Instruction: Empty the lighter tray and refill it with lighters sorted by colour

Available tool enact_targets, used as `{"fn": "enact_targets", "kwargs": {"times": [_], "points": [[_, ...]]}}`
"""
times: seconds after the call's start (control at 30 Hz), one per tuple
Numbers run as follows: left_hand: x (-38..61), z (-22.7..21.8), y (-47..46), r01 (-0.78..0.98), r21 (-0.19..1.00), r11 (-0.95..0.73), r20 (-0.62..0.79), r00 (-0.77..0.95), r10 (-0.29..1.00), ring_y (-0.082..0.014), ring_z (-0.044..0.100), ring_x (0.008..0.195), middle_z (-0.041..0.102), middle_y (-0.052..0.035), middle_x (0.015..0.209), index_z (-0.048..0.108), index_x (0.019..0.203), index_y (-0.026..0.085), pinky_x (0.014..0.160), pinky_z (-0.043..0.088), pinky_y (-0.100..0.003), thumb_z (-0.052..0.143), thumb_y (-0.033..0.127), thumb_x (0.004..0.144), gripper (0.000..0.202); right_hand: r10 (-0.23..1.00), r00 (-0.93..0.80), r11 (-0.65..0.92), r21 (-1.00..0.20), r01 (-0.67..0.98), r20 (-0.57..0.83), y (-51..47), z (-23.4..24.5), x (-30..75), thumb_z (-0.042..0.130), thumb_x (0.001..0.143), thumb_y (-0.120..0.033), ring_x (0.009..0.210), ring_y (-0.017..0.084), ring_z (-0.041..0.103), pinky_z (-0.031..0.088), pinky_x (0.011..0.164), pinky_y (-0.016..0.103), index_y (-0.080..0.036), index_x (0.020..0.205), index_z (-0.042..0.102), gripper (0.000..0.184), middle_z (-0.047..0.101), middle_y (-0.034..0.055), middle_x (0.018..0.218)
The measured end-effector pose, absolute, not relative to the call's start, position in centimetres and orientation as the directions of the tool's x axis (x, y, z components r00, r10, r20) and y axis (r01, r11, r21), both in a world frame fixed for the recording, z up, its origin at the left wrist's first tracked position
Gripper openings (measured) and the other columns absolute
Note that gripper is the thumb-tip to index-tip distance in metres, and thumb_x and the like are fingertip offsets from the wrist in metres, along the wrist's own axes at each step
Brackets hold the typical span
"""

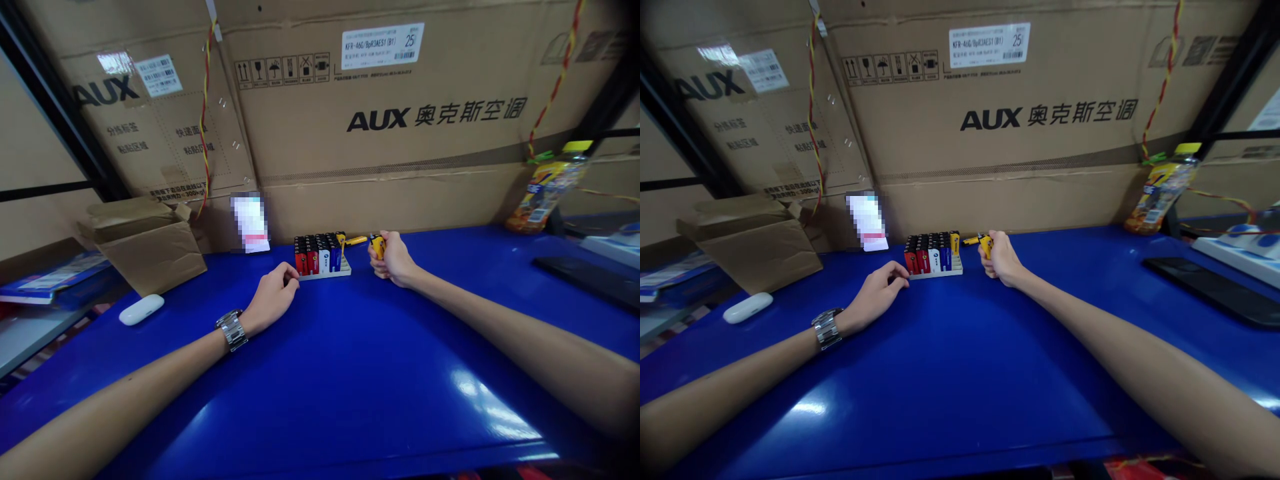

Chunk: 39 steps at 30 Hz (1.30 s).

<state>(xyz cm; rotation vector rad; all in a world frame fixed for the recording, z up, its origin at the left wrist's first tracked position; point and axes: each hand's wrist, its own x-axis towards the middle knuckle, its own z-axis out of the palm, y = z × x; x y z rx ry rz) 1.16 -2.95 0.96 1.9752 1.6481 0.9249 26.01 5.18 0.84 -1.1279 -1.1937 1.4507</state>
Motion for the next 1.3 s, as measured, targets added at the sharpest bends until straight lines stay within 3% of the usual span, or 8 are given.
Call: {"fn": "enact_targets", "kwargs": {"times": [0.3,0.37,0.5,0.6,0.67,0.97,1.1,1.3], "points": [[1.2,1.0,-2.9,0.702,0.677,-0.224,0.232,0.085,0.969,-0.0176,0.06,0.077,0.066,-0.0027,0.081,0.055,0.087,0.019,0.066,0.041,-0.029,0.043,0.019,0.078,0.014,0.986,-0.163,-0.026,-0.998,-0.051,-0.018,5.2,0.5,25.9,0.024,0.088,-0.061,0.028,0.007,0.017,0.011,0.03,0.022,-0.024,0.064,0.037,0.046,0.027,-0.0071,0.035],[1.2,0.9,-2.9,0.7,0.678,-0.224,0.233,0.085,0.969,-0.0176,0.06,0.077,0.066,-0.0026,0.081,0.055,0.087,0.019,0.067,0.042,-0.03,0.044,0.018,0.078,0.015,0.982,-0.173,0.076,-0.997,-0.031,0.08,5.3,0.2,25.9,0.032,0.087,-0.065,0.03,0.007,0.022,0.015,0.031,0.021,-0.024,0.072,0.039,0.045,0.035,-0.0066,0.039],[1.2,0.9,-2.9,0.701,0.676,-0.225,0.233,0.086,0.969,-0.0176,0.059,0.077,0.066,-0.0028,0.081,0.055,0.087,0.019,0.067,0.041,-0.03,0.043,0.019,0.079,0.015,0.925,-0.194,0.343,-0.938,0.051,0.328,5.7,-0.3,25.9,0.048,0.085,-0.06,0.044,0.01,0.042,0.034,0.041,0.024,-0.024,0.082,0.038,0.037,0.052,-0.0034,0.057],[1.2,0.9,-2.9,0.701,0.678,-0.222,0.229,0.086,0.97,-0.0178,0.06,0.078,0.066,-0.0028,0.081,0.055,0.087,0.019,0.067,0.041,-0.03,0.043,0.019,0.079,0.015,0.818,-0.206,0.575,-0.78,0.248,0.538,6.4,-0.4,26.2,0.052,0.085,-0.053,0.057,0.012,0.046,0.037,0.052,0.026,-0.021,0.076,0.049,0.033,0.053,-0.0007,0.065],[1.2,0.9,-2.9,0.699,0.677,-0.229,0.231,0.094,0.968,-0.0179,0.06,0.079,0.066,-0.0027,0.081,0.055,0.088,0.019,0.067,0.041,-0.029,0.043,0.019,0.078,0.015,0.761,-0.228,0.647,-0.682,0.341,0.608,6.9,-0.4,26.5,0.053,0.085,-0.048,0.058,0.012,0.043,0.035,0.053,0.026,-0.019,0.072,0.055,0.032,0.05,-0.0006,0.064],[1.4,1.1,-3.0,0.704,0.677,-0.216,0.226,0.08,0.971,-0.0178,0.06,0.078,0.067,-0.0027,0.082,0.055,0.087,0.019,0.066,0.041,-0.029,0.042,0.017,0.078,0.016,0.816,-0.229,0.575,-0.787,0.223,0.531,7.8,-1.0,25.9,0.049,0.087,-0.038,0.059,0.013,0.053,0.044,0.057,0.029,-0.018,0.09,0.059,0.022,0.056,0.0015,0.071],[1.3,1.0,-2.9,0.706,0.673,-0.221,0.227,0.086,0.97,-0.018,0.06,0.079,0.067,-0.0029,0.082,0.055,0.087,0.019,0.067,0.041,-0.03,0.043,0.017,0.078,0.015,0.81,-0.305,0.583,-0.743,0.328,0.501,7.8,-1.3,25.7,0.051,0.085,-0.036,0.06,0.014,0.055,0.045,0.056,0.03,-0.019,0.092,0.06,0.021,0.061,0.0034,0.074],[1.4,1.1,-3.0,0.713,0.666,-0.218,0.229,0.083,0.97,-0.0183,0.06,0.079,0.066,-0.0027,0.081,0.055,0.087,0.02,0.067,0.041,-0.03,0.043,0.018,0.079,0.015,0.773,-0.296,0.634,-0.709,0.309,0.562,7.3,-1.3,25.8,0.046,0.088,-0.029,0.065,0.015,0.059,0.049,0.064,0.033,-0.023,0.12,0.048,0.033,0.062,0.0049,0.088]]}}
